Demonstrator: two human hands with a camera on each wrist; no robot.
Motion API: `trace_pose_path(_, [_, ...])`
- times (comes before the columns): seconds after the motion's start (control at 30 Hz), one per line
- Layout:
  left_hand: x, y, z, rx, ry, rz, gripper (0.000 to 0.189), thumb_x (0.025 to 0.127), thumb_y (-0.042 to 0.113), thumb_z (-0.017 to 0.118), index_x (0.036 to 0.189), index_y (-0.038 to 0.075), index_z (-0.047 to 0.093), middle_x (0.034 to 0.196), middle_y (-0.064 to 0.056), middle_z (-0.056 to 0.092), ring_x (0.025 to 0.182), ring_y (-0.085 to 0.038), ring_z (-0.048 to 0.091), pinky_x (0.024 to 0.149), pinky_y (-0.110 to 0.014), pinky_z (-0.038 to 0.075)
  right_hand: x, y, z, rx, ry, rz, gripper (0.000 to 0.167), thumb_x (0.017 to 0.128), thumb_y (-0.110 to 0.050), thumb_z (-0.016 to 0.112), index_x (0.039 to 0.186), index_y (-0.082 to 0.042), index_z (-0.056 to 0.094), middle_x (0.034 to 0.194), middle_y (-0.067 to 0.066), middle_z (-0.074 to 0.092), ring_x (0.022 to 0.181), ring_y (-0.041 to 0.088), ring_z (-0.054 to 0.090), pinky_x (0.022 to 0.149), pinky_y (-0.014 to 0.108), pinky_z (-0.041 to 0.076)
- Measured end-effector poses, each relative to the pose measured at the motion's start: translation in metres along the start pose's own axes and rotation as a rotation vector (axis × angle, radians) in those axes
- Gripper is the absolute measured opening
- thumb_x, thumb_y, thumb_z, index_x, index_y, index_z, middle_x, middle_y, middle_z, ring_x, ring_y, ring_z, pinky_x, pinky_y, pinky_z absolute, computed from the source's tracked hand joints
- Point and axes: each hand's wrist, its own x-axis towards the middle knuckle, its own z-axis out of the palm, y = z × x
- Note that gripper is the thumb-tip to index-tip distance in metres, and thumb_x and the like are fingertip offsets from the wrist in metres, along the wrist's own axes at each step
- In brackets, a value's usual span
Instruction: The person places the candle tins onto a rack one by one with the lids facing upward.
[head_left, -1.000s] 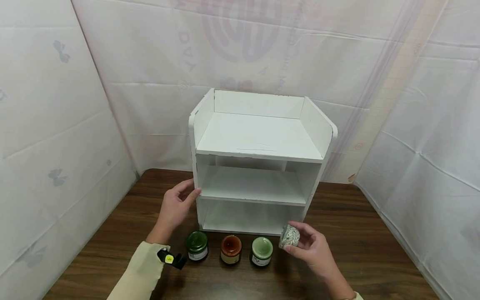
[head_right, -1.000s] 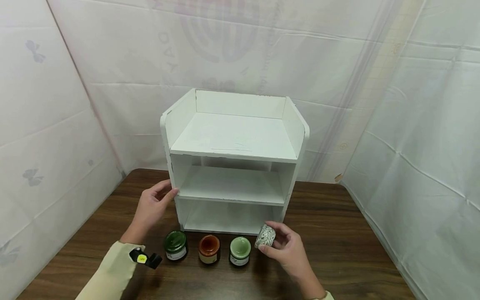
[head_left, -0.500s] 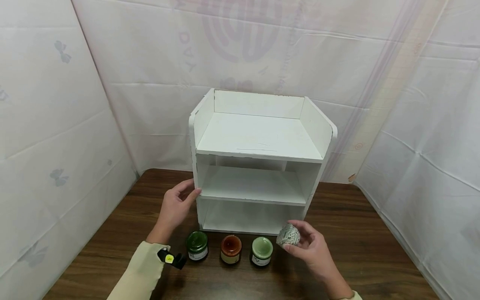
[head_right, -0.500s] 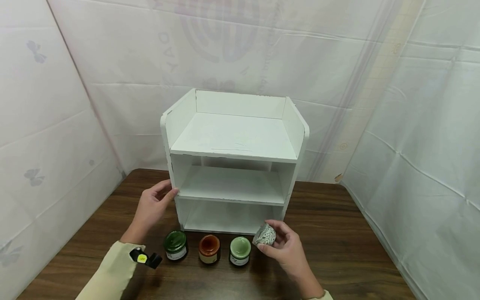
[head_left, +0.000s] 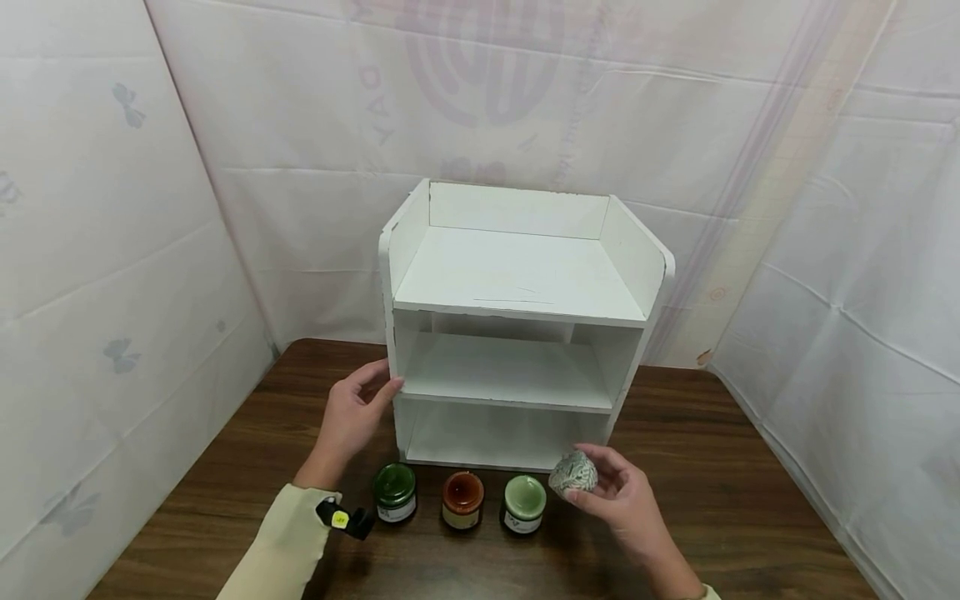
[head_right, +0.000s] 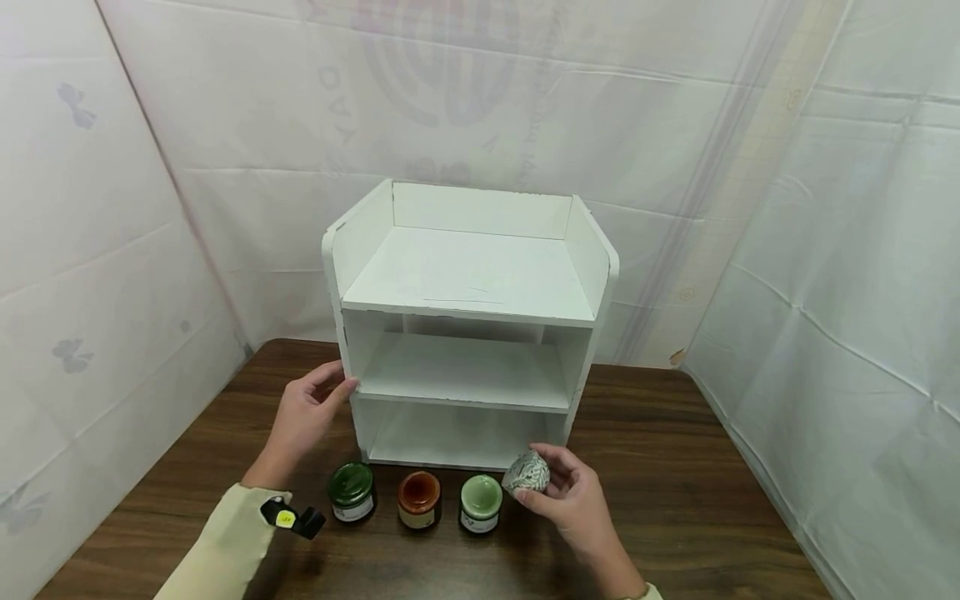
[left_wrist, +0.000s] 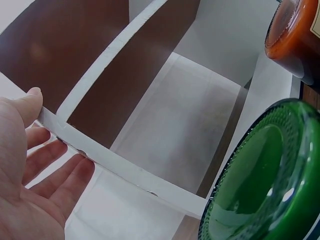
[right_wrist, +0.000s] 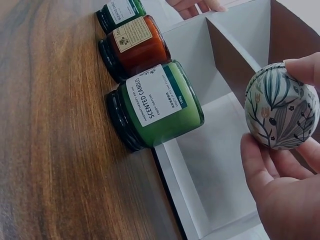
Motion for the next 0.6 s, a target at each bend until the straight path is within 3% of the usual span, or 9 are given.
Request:
trace_pose_path(0.2, [0.0003,0.0,0.0001,-0.001,0.0,0.002,0.041,0.1,0.031,0.069,0.134,0.009,0.067,0.13,-0.011,0.071,0.11,-0.004,0.065,0.089,-0.019,0.054,0.0003,0.0001,-0.0002,-0.002,-0.003,-0.009,0.065,0.08,0.013,0.077,0.136,0.022,0.044,0.114,-0.003,0.071,0.099,0.008,0.07,0.083,0.022,0.059])
trace_pose_path(0.37, [0.0005,-0.0006,0.0006,0.0,0.002,0.011,0.041,0.1,0.031,0.068,0.135,0.009,0.066,0.131,-0.01,0.071,0.107,0.006,0.062,0.089,-0.019,0.054,0.0001,-0.0006,-0.0003,0.002,-0.008,-0.009,0.06,0.08,0.012,0.077,0.134,0.016,0.05,0.114,-0.004,0.072,0.1,0.009,0.07,0.083,0.023,0.059])
trace_pose_path(0.6, [0.0003,0.0,0.0002,0.0,-0.003,0.008,0.042,0.1,0.031,0.068,0.136,0.01,0.066,0.131,-0.01,0.071,0.106,0.007,0.062,0.087,-0.014,0.052,0.0007,-0.0004,0.0001,0.007,-0.017,-0.011,0.064,0.08,0.012,0.077,0.135,0.019,0.045,0.114,-0.004,0.071,0.099,0.008,0.07,0.082,0.023,0.059])
